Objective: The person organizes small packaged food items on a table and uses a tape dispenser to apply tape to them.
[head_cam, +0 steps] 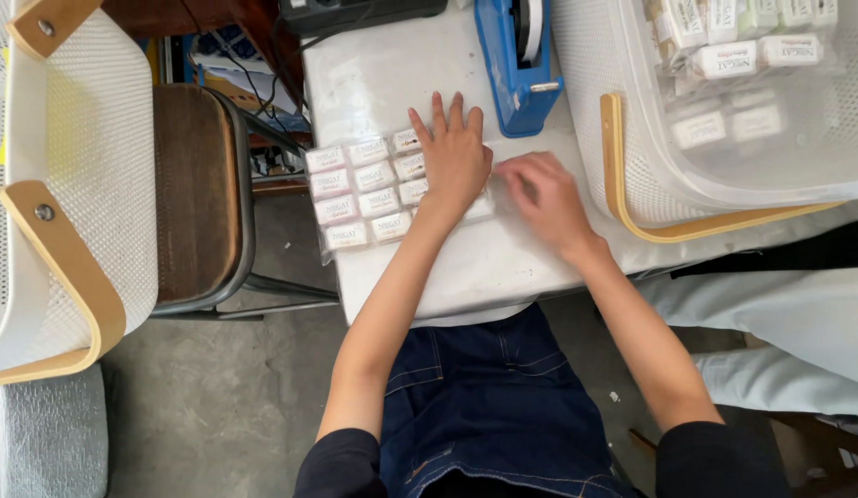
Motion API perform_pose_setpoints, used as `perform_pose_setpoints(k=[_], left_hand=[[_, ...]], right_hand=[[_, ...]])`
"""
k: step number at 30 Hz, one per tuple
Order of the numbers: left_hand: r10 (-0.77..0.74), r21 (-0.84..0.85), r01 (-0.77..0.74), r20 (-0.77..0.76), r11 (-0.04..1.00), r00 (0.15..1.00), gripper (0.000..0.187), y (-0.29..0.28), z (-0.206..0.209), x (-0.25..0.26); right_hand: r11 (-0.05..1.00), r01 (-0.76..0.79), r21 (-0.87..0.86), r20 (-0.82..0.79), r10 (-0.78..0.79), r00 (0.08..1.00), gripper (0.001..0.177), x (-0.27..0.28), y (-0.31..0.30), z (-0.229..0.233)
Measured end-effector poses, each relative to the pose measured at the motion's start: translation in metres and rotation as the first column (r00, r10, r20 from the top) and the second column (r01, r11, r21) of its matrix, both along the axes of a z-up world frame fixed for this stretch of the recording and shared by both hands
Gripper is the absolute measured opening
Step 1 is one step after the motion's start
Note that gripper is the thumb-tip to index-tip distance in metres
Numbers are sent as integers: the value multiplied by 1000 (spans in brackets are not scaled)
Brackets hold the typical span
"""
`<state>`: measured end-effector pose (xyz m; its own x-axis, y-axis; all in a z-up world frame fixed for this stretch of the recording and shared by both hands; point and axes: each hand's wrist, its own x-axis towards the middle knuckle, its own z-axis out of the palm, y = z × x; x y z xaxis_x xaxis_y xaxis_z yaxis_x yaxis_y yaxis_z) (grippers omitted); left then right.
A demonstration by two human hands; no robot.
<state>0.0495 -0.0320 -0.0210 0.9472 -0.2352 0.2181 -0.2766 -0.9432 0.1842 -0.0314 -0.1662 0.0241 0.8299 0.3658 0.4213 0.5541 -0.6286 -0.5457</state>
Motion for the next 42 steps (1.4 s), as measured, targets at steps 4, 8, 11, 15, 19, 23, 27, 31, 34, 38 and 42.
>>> perform_pose_setpoints(k=[4, 8, 11, 15, 19, 23, 27, 31, 34, 38, 42], left_hand=[[-2, -78, -5, -90, 997, 996, 39, -1, 14, -6], [-7, -89, -2, -100, 996, 995, 41, 0, 23, -10], [-13, -95, 3, -105, 995, 994, 39, 1, 26, -11], [-15, -93, 5, -109, 996, 994, 37, 0, 23, -9], [-12, -81, 3, -108, 997, 994, 36, 0, 19, -9], [-8, -68, 1, -93, 998, 996, 37, 0, 15, -7], [0, -64, -6, -97, 998, 995, 36, 0, 22, -10], [1, -33, -2, -27, 999, 1000, 38, -1, 3, -2], [-5, 18, 4, 56, 1000, 998, 39, 0, -7, 0], [5, -84, -13, -96, 996, 995, 34, -1, 23, -10], [3, -72, -10, -106, 997, 994, 35, -1, 21, -10]], right_hand=[[941, 292, 170, 215, -325, 921, 23, 9, 4, 36], [859, 512, 9, 94, -510, 855, 41, 40, 13, 49], [842, 531, 98, 22, -535, 845, 31, 79, -8, 12], [813, 542, 211, -143, -523, 840, 26, 83, -12, 10], [790, 590, 167, -241, -547, 802, 31, 88, -12, 12], [749, 621, 231, -391, -513, 764, 26, 98, -15, 6], [681, 628, 377, -444, -462, 767, 21, 106, -13, -3], [599, 556, 577, -394, -392, 831, 19, 89, -1, 29], [593, 522, 613, -347, -391, 852, 21, 77, 4, 44], [641, 556, 529, -337, -442, 831, 18, 55, 4, 33], [582, 588, 562, -390, -440, 809, 20, 48, 5, 14]])
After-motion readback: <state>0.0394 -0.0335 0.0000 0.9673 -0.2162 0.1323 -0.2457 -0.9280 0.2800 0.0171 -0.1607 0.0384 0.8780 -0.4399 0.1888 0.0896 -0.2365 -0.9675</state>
